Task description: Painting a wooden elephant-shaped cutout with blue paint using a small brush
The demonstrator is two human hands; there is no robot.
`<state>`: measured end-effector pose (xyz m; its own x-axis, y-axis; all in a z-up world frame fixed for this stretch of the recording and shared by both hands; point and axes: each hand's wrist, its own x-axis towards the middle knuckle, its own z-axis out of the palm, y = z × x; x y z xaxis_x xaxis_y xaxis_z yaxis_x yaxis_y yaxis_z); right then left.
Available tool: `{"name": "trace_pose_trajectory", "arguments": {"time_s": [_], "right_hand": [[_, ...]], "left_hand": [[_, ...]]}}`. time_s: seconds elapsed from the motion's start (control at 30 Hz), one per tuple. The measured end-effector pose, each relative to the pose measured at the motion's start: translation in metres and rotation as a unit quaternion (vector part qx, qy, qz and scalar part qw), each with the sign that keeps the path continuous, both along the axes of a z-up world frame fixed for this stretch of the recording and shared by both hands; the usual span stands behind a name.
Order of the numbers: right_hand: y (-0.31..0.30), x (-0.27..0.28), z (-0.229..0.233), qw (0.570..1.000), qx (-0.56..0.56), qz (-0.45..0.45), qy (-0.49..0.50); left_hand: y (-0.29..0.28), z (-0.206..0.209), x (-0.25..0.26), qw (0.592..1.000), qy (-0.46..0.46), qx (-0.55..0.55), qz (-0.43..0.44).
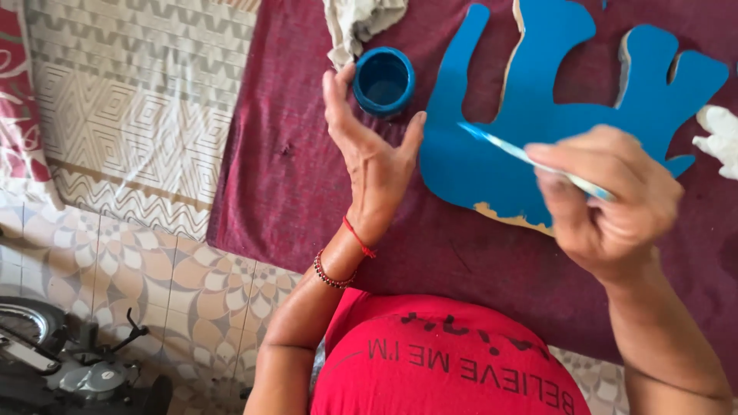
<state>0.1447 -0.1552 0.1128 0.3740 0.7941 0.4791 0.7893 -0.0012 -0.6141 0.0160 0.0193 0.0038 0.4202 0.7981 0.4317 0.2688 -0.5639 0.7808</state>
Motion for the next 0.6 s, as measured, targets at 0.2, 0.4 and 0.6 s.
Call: {"name": "trace_pose_trajectory", "arguments": {"time_s": [0.2, 0.4, 0.6], "right_hand": [[0.035, -0.011, 0.004, 1.000, 0.017, 0.001, -0.005], [0.027, -0.017, -0.005, 0.998, 0.000, 0.008, -0.060], [0.014, -0.018, 0.000, 0.986, -0.076, -0.014, -0.148]], "left_hand": [[0.022, -0.006, 0.004, 0.997, 0.076, 0.013, 0.001], [0.000, 0.017, -0.004, 0.990, 0.084, 0.072, -0.083], [-0.033, 0.046, -0.005, 0.979, 0.103, 0.026, -0.174]]}}
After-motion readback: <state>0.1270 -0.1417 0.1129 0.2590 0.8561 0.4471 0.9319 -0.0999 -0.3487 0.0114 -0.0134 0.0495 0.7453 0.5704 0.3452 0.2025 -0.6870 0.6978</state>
